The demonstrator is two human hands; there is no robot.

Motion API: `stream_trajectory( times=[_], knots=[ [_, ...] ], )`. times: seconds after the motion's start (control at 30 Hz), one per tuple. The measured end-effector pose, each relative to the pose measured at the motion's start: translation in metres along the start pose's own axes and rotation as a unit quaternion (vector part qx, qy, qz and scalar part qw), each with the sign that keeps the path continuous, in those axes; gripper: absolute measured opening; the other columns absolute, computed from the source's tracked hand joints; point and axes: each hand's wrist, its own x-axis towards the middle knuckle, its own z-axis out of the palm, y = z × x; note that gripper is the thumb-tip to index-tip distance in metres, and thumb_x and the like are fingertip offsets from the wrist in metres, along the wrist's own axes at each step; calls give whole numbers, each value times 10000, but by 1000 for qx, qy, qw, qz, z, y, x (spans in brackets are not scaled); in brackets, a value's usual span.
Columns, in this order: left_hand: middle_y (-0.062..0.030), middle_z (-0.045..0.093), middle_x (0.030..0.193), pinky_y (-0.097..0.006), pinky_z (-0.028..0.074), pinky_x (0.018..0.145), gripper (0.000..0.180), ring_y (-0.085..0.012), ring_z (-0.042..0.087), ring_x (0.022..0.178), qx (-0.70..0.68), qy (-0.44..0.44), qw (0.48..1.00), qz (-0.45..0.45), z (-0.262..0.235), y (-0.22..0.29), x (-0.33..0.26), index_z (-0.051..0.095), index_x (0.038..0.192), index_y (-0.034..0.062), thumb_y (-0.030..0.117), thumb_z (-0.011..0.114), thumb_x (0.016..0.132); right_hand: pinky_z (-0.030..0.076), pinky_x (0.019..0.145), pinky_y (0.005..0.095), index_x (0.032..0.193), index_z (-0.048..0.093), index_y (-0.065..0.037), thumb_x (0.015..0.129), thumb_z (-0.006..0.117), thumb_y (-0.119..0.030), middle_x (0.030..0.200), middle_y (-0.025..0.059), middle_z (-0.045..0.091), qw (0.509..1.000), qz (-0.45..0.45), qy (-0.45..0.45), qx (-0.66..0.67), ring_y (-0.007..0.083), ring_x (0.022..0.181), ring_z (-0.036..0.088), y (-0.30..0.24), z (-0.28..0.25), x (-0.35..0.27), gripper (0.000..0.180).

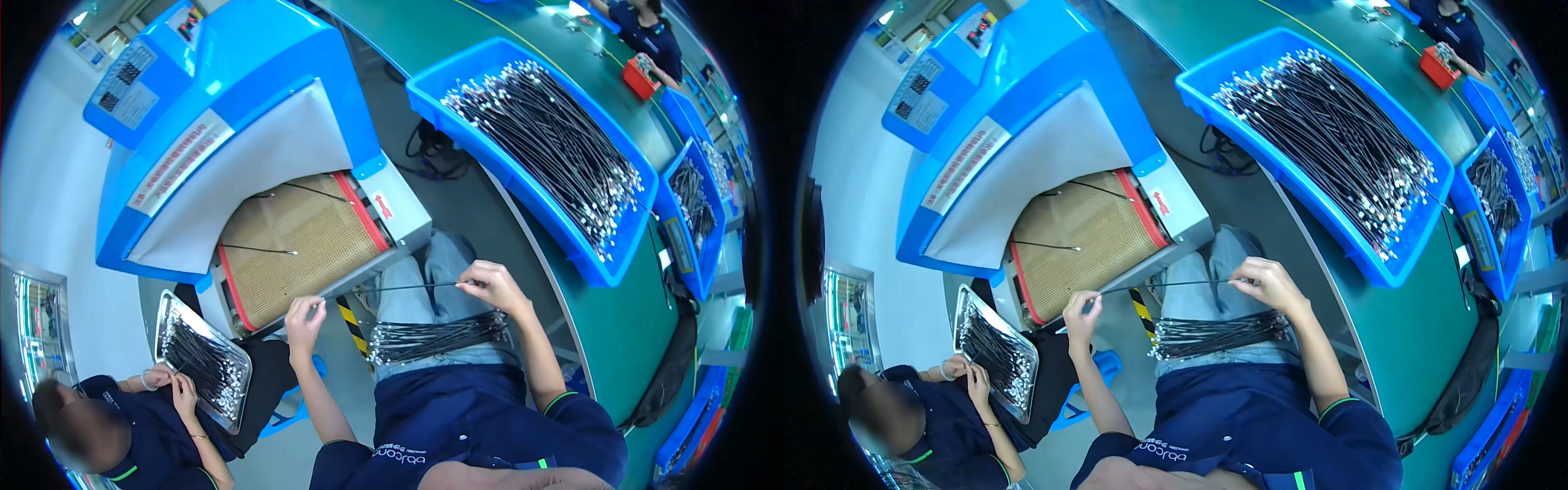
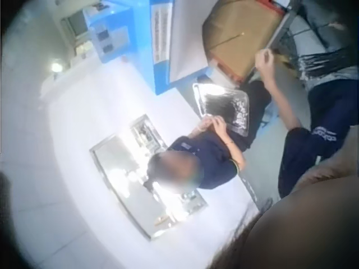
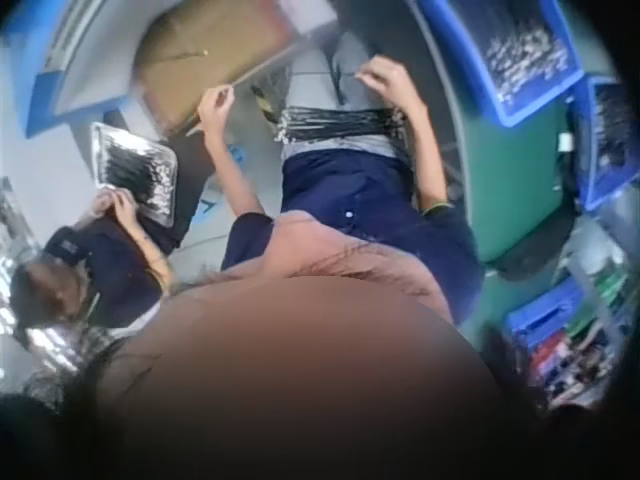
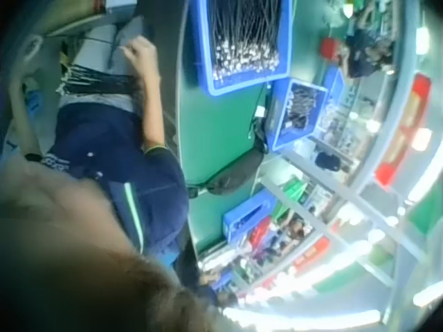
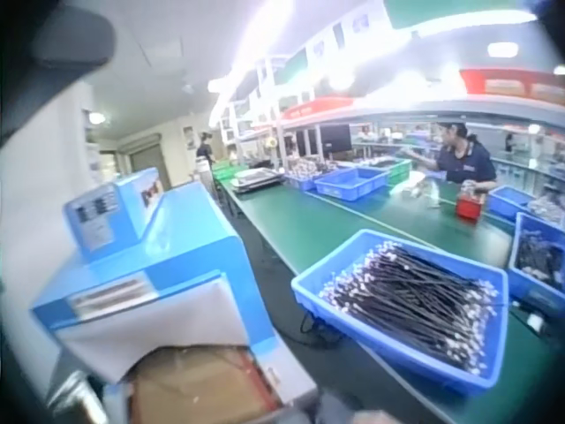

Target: The person repeatedly picks up black cables from a blue bin, places them onto a conveyor belt, and then retrieves them from the other side. This cycle continues throughout the clip, with the person handling the cables one at a time.

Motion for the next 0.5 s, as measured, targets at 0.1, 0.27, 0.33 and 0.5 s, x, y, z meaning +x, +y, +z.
stream_trajectory(
  times=[0.1, 0.27, 0.33, 0.5],
  knots=[
    [-96, 631, 797, -304, 482, 662, 103, -226, 607, 727, 17, -45, 998, -41, -6, -24, 35, 639, 843, 9, 19, 684, 751, 490, 642, 329, 785, 672, -60, 749, 712, -111, 777, 45, 631, 994, -80, 61, -42, 224, 718, 599, 4, 25, 20, 74],
    [-112, 609, 836, -335, 477, 706, 98, -242, 606, 777, 20, -55, 998, 6, -19, -66, 93, 630, 872, 2, 71, 649, 806, 470, 768, 347, 780, 676, -72, 714, 731, -125, 831, 52, 626, 992, -66, 99, -41, 236, 851, 574, 5, 72, 53, 101],
    [-110, 605, 850, -330, 476, 712, 101, -242, 604, 782, 23, -70, 997, 13, -24, -88, 112, 623, 871, -4, 73, 647, 809, 433, 845, 381, 781, 664, -82, 714, 726, -124, 856, 47, 594, 987, -89, 129, -42, 245, 903, 553, 6, 90, 71, 100],
    [-110, 588, 904, -333, 468, 741, 103, -247, 590, 800, 47, -79, 996, 15, -30, -124, 154, 617, 867, 2, 79, 649, 805, 344, 1005, 501, 801, 631, -92, 711, 727, -142, 932, 40, 556, 979, -81, 173, -71, 243, 995, 526, 12, 130, 112, 140]
  ],
)
